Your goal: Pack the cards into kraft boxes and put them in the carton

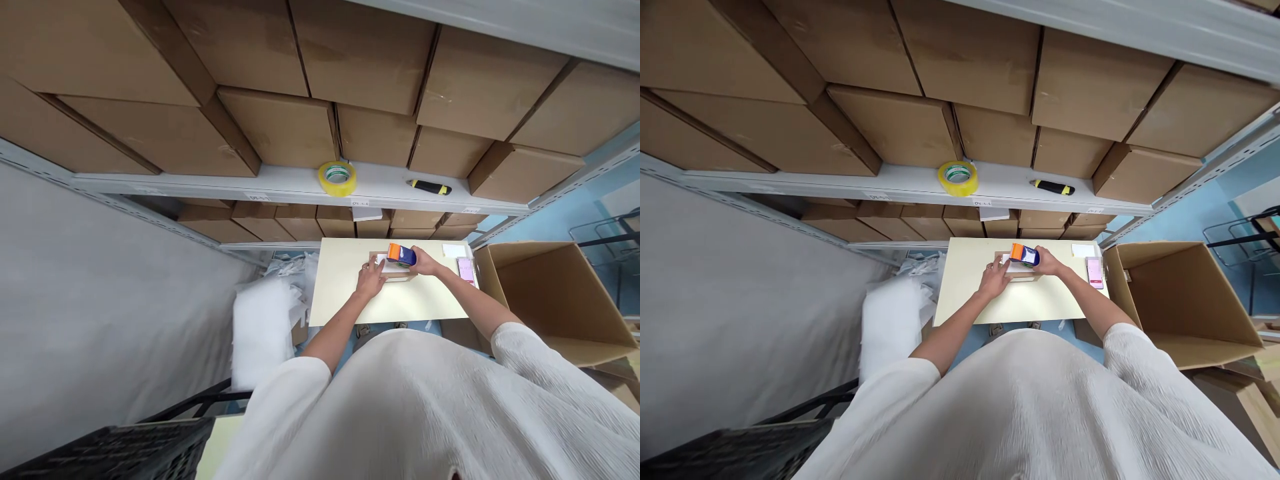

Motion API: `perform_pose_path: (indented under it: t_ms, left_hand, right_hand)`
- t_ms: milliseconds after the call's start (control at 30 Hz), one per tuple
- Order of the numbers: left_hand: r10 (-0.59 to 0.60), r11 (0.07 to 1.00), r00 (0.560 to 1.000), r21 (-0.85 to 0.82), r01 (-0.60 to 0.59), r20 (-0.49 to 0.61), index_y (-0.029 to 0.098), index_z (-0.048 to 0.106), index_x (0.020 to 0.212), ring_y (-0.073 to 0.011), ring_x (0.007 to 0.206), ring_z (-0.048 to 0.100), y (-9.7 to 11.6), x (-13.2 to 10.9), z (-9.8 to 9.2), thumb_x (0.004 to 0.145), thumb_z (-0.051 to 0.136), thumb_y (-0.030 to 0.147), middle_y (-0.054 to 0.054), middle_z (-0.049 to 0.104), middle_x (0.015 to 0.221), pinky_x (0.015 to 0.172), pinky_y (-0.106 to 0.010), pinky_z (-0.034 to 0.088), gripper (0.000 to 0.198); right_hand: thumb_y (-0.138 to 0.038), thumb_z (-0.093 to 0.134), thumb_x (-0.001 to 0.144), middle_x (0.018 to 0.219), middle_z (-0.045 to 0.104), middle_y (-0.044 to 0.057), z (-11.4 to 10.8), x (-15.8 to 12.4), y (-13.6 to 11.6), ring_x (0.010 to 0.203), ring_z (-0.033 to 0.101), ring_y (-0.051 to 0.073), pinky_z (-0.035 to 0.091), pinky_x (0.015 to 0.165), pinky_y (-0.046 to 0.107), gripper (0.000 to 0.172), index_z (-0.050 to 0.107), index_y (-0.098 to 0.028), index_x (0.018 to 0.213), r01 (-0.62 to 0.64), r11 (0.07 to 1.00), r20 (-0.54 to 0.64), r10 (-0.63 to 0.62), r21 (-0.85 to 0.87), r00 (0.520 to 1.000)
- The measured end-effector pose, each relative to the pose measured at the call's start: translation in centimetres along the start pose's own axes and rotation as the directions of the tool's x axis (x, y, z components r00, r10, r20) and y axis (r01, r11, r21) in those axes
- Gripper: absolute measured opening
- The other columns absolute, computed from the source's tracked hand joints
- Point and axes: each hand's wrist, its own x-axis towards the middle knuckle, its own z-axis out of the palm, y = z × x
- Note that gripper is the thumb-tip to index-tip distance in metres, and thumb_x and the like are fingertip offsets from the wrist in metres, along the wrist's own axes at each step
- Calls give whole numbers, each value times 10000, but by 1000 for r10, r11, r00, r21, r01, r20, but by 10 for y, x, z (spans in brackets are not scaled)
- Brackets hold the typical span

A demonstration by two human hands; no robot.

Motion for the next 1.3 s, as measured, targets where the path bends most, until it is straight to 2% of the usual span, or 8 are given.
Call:
perform_pose_path:
  t_ms: [133,300,433,533,700,767,967,1300]
  left_hand:
    - [-38,998,999,-55,37,-23,290,605,1571,-430,1539,444,3,2,-16,971,663,333,-144,462,1732,1261,-638,318,604]
    - [-274,899,938,-404,170,-214,237,729,1269,-319,1299,658,16,19,-50,1031,540,268,-131,744,1368,1146,-524,471,306]
    - [-317,645,947,-742,182,-43,224,691,1158,-215,908,770,33,34,-66,1005,666,372,-69,795,1030,867,-345,581,214]
    - [-332,551,943,-803,226,37,223,652,1122,-201,845,772,44,41,-68,930,792,401,-47,787,920,738,-291,554,298]
    - [-376,420,914,-851,315,153,219,588,1105,-186,764,768,51,47,-65,807,909,272,-42,792,838,693,-282,547,441]
    - [-404,424,904,-847,319,138,227,579,1113,-180,734,761,51,49,-66,773,923,235,-20,782,795,683,-281,546,484]
    - [-425,620,905,-733,279,-15,270,551,1151,-173,786,770,46,45,-77,798,841,148,50,748,743,674,-249,517,473]
    - [-485,585,874,-754,299,-30,288,488,1136,-172,744,746,23,36,-81,776,808,102,65,730,763,693,-270,520,516]
  right_hand:
    - [-222,719,621,983,585,-4,-3,1,4,859,561,190,444,678,271,451,442,-259,976,9,999,18,-8,-38,1000]
    - [-187,720,598,970,587,-12,-4,-1,8,825,547,177,417,654,263,469,438,-258,966,-18,999,25,19,-29,1000]
    - [-189,730,604,979,611,-6,-4,-1,10,829,557,182,424,662,262,474,449,-256,980,-24,999,38,25,-40,999]
    - [-191,735,611,988,621,1,-4,-1,10,845,573,191,439,683,269,468,452,-257,978,4,999,46,-2,-40,999]
    - [-197,739,619,994,629,7,-5,-3,11,857,581,202,447,705,284,461,451,-260,973,49,997,50,-46,-61,998]
    - [-185,742,616,974,620,2,-6,-3,9,842,574,199,435,688,278,462,443,-262,960,57,994,66,-51,-90,997]
    - [-153,781,614,964,624,24,-12,-1,-3,840,563,205,413,662,270,472,453,-260,935,93,975,116,-70,-203,991]
    - [-172,808,671,1035,644,68,-12,-1,-22,803,583,208,422,627,276,478,482,-255,1011,84,952,175,-33,-295,984]
